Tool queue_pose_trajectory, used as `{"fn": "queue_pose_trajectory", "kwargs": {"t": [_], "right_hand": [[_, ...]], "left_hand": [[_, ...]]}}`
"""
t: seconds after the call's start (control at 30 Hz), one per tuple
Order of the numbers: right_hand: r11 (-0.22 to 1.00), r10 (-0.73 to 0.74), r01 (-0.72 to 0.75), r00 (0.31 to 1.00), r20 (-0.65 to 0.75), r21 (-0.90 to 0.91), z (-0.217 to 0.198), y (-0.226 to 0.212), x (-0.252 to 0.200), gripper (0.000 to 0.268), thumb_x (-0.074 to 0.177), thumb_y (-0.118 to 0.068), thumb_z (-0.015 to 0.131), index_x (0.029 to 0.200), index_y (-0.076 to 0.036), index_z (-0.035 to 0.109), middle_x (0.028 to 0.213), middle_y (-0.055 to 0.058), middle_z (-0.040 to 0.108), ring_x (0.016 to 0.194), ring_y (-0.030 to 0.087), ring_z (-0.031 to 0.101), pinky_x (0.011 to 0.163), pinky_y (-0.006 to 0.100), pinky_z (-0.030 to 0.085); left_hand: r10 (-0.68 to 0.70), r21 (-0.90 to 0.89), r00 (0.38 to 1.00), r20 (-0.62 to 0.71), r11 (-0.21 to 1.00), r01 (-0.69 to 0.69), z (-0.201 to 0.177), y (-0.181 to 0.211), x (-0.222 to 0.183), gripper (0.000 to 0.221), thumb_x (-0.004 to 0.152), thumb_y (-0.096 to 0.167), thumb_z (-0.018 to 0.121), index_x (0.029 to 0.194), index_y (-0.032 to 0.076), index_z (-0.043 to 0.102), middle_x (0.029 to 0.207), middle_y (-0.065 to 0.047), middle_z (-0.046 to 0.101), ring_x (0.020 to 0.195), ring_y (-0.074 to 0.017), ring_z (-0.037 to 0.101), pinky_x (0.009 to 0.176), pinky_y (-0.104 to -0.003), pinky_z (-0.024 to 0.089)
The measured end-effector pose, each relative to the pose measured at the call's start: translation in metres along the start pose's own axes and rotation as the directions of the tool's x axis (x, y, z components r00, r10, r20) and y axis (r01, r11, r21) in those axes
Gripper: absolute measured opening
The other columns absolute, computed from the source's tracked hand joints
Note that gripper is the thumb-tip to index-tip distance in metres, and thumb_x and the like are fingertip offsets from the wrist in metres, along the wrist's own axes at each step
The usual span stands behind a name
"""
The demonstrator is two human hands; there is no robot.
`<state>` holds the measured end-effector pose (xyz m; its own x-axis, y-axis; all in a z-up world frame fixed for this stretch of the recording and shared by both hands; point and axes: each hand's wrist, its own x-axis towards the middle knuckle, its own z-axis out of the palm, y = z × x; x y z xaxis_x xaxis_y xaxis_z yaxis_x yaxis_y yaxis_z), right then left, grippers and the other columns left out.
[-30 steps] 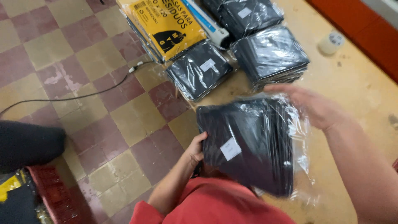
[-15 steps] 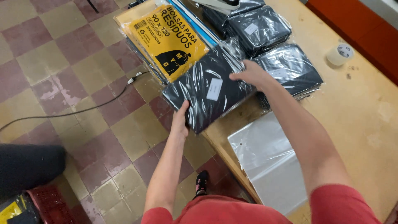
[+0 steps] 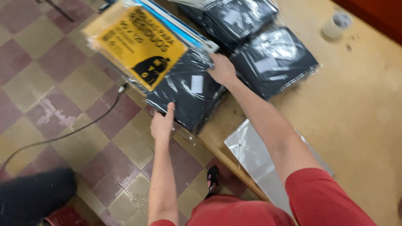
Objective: The person places black rectangular items into clear plastic bags, seals them, and stacks the packaged units on a wooden table. They retrieve items from a red basket, apply small white labels, and organize the finished packages into neat piles.
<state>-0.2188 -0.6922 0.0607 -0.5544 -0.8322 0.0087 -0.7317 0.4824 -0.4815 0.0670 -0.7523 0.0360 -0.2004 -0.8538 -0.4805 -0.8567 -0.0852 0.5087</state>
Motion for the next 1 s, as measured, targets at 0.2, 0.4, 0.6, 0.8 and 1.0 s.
{"fn": "queue_pose_trajectory", "kwargs": {"t": [0.2, 0.4, 0.6, 0.8, 1.0], "right_hand": [[0.929, -0.292, 0.367, 0.805, -0.517, 0.047, -0.088, 0.057, -0.18, 0.01, 0.097, -0.023, 0.071, 0.095, -0.014, 0.066, 0.088, -0.001, 0.066, 0.088, 0.021, 0.066, 0.079, 0.032, 0.053], [0.834, 0.552, -0.545, 0.829, -0.09, 0.089, -0.058, 0.256, -0.374, 0.061, 0.08, -0.032, 0.079, 0.124, 0.003, 0.055, 0.121, 0.029, 0.056, 0.116, 0.053, 0.055, 0.097, 0.061, 0.046], [0.634, 0.755, -0.772, 0.631, 0.179, 0.052, -0.025, 0.258, -0.387, 0.09, 0.062, -0.047, 0.093, 0.128, -0.004, 0.049, 0.126, 0.026, 0.063, 0.122, 0.046, 0.059, 0.1, 0.061, 0.046], [0.703, 0.711, -0.703, 0.696, 0.103, -0.104, -0.011, 0.27, -0.426, 0.039, 0.073, -0.045, 0.079, 0.099, -0.016, 0.077, 0.106, 0.012, 0.07, 0.113, 0.034, 0.063, 0.093, 0.053, 0.051], [0.645, 0.753, -0.756, 0.653, 0.077, 0.106, -0.054, 0.354, -0.566, 0.048, 0.08, -0.038, 0.067, 0.107, 0.001, 0.071, 0.107, 0.026, 0.071, 0.109, 0.045, 0.066, 0.089, 0.061, 0.052]], "left_hand": [[0.292, 0.019, 0.828, -0.478, 0.946, -0.323, 0.008, -0.024, -0.056, 0.048, 0.088, 0.054, 0.078, 0.106, 0.017, 0.054, 0.085, -0.002, 0.061, 0.073, -0.0249, 0.067, 0.073, -0.041, 0.051], [0.349, -0.246, 0.886, 0.303, 0.928, -0.282, 0.099, -0.033, -0.184, 0.038, 0.084, 0.027, 0.076, 0.115, 0.01, 0.063, 0.11, -0.016, 0.073, 0.101, -0.0359, 0.071, 0.081, -0.046, 0.059], [0.117, -0.445, 0.82, 0.561, 0.878, 0.179, 0.209, -0.044, -0.218, 0.046, 0.09, 0.025, 0.074, 0.114, -0.002, 0.044, 0.099, -0.005, 0.04, 0.091, -0.0175, 0.053, 0.074, -0.026, 0.06], [0.089, -0.276, 0.892, 0.442, 0.96, 0.041, 0.318, -0.088, -0.212, 0.082, 0.066, 0.021, 0.08, 0.132, -0.017, 0.049, 0.129, -0.035, 0.054, 0.114, -0.0382, 0.06, 0.069, -0.052, 0.056], [0.315, -0.368, 0.803, 0.506, 0.921, -0.129, 0.43, -0.065, -0.265, 0.028, 0.075, 0.028, 0.077, 0.086, 0.002, 0.076, 0.088, -0.015, 0.069, 0.085, -0.0209, 0.063, 0.068, -0.035, 0.054]]}}
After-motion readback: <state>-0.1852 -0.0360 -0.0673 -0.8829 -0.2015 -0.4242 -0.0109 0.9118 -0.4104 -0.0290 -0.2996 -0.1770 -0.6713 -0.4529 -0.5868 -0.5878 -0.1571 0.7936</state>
